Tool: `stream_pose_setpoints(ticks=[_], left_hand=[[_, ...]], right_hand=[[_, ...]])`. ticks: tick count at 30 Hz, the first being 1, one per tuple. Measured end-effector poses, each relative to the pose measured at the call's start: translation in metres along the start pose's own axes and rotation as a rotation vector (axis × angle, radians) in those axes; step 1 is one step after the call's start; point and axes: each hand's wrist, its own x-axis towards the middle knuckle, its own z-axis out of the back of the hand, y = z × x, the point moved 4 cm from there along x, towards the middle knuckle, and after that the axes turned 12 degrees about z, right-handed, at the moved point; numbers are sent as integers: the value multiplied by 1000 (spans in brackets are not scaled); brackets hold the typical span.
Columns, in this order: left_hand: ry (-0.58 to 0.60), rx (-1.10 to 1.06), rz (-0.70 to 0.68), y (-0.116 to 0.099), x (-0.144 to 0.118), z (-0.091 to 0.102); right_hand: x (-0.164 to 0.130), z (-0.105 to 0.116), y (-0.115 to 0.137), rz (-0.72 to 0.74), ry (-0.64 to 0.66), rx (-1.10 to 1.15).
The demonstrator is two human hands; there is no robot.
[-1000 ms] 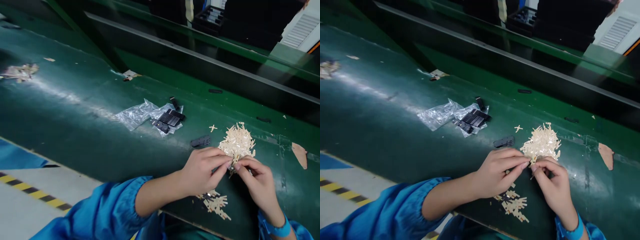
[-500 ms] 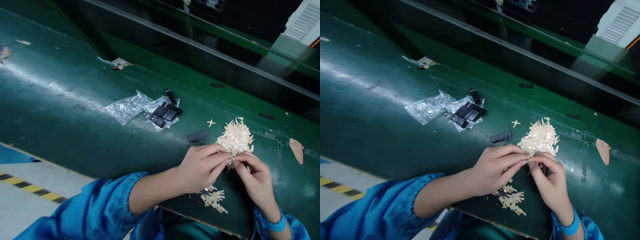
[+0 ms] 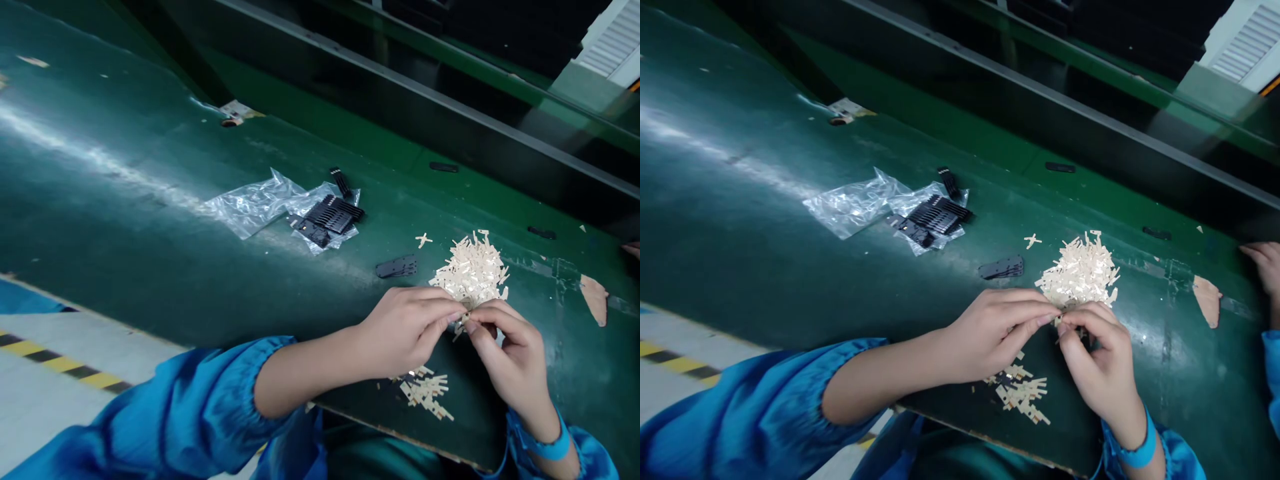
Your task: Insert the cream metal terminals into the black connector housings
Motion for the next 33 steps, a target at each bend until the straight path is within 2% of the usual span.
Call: stream_pose_setpoints(ticks=[6, 11, 16, 22, 28, 30, 33], left_hand=[[60, -9, 41, 4, 2, -1], [101, 53, 53, 0, 4, 3], [119, 94, 28, -4, 5, 8], [78, 268, -45, 1, 4, 3], [-6, 504, 68, 19, 11, -5], [4, 389, 134, 18, 13, -4], [124, -84, 304, 14, 16, -2]], right_hand=[[0, 0, 2, 52, 51, -68], [1, 0, 5, 131, 73, -112], [0, 0, 4, 146, 73, -134], [1, -1, 5, 114, 79, -114], [-2, 3, 2, -24, 72, -21], [-3, 4, 0, -62, 63, 1], [-2, 4, -1, -81, 52, 27]])
